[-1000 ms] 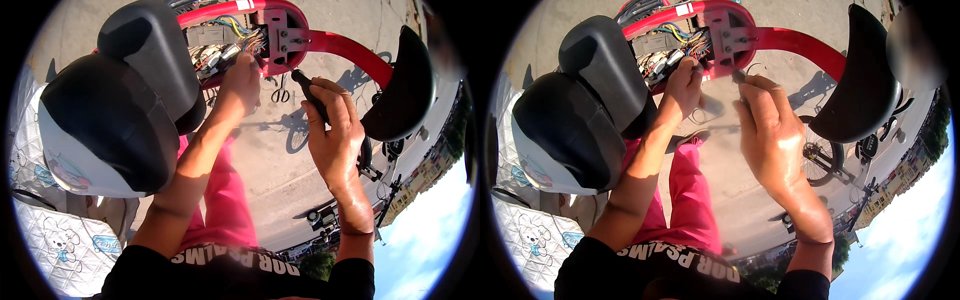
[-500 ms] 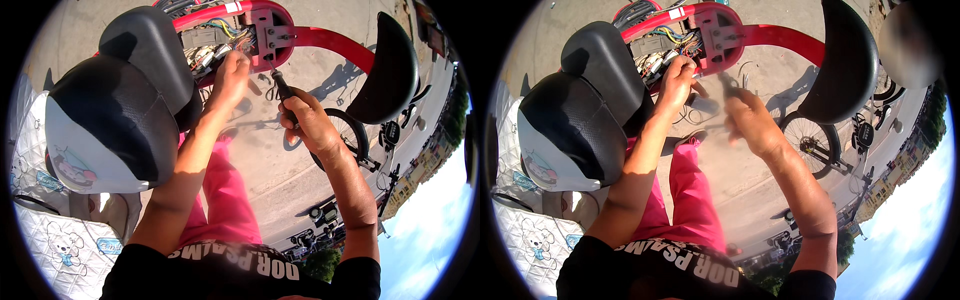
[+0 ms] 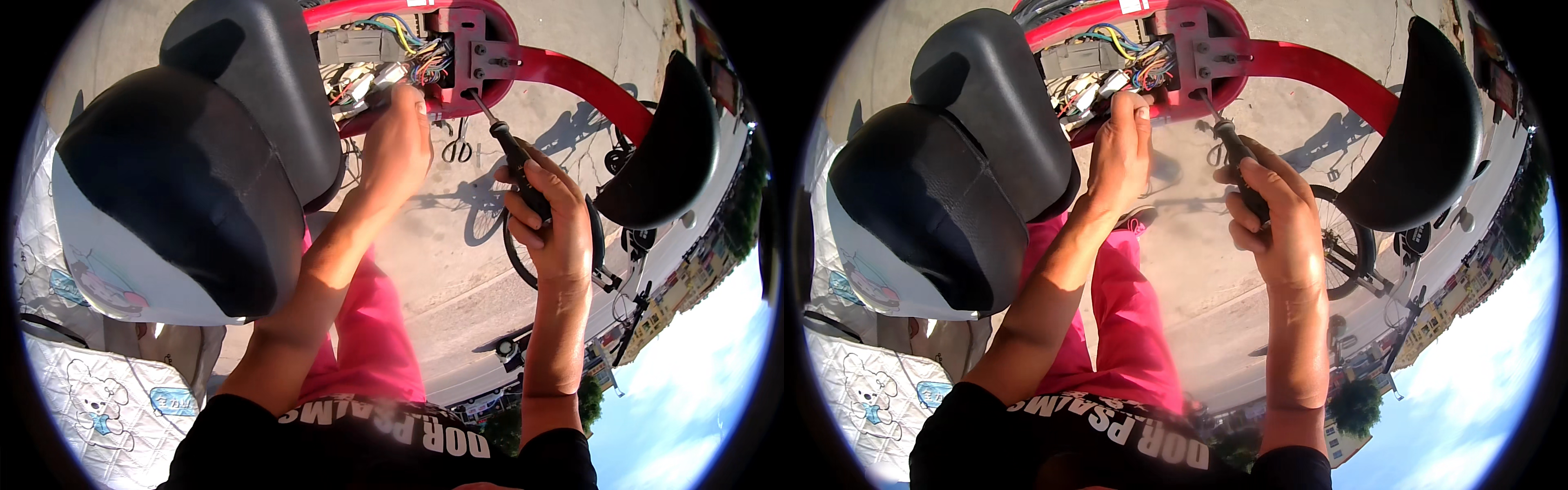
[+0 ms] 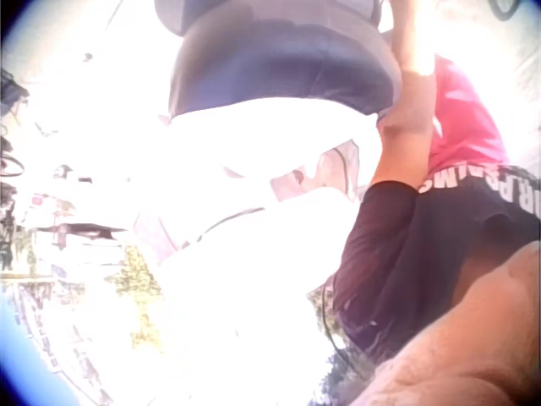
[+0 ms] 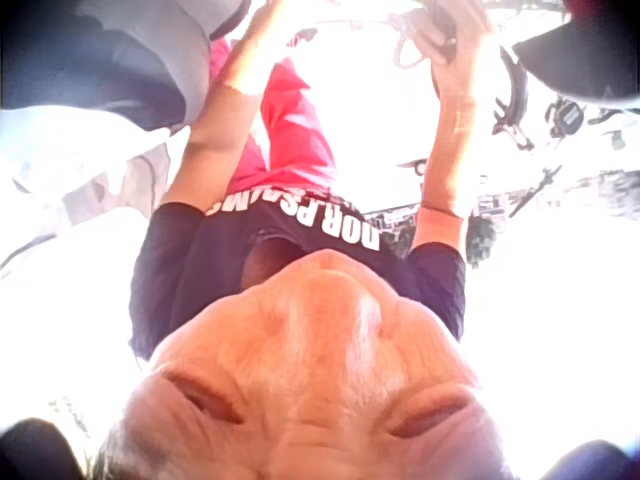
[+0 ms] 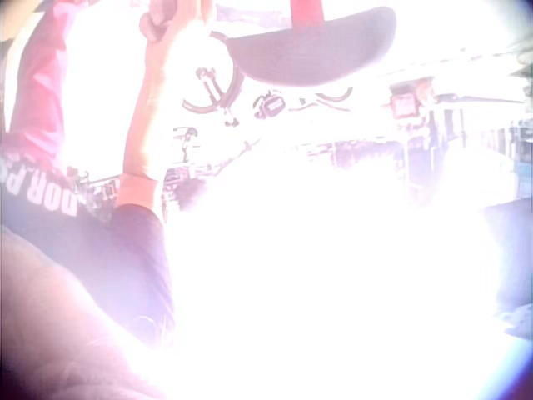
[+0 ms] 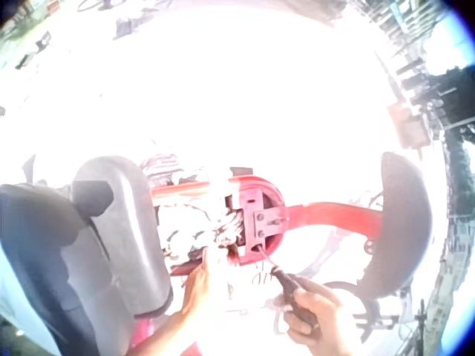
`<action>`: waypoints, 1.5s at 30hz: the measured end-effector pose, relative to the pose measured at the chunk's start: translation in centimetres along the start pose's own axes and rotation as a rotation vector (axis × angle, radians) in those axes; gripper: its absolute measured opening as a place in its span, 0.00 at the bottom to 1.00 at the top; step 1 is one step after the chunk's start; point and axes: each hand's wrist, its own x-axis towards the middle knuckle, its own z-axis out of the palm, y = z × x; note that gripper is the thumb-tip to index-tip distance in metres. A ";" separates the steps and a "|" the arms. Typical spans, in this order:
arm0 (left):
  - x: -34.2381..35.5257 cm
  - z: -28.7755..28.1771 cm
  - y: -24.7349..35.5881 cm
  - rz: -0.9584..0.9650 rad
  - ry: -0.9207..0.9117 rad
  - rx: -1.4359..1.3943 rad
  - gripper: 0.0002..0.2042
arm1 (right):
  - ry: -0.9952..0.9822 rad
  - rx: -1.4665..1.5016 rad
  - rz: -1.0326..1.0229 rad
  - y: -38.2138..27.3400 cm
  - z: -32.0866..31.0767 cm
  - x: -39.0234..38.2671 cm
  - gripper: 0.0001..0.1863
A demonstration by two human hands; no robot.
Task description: The person repairs the electrical system of a red electric scooter. They use a screwdriver to remove screws from the seat area, manipulate wires and connectors, and then reassemble the components.
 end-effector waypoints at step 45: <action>-2.8 4.6 -6.1 -0.573 0.174 -1.701 0.12 | 0.130 -0.532 -0.082 12.6 0.3 -0.5 0.34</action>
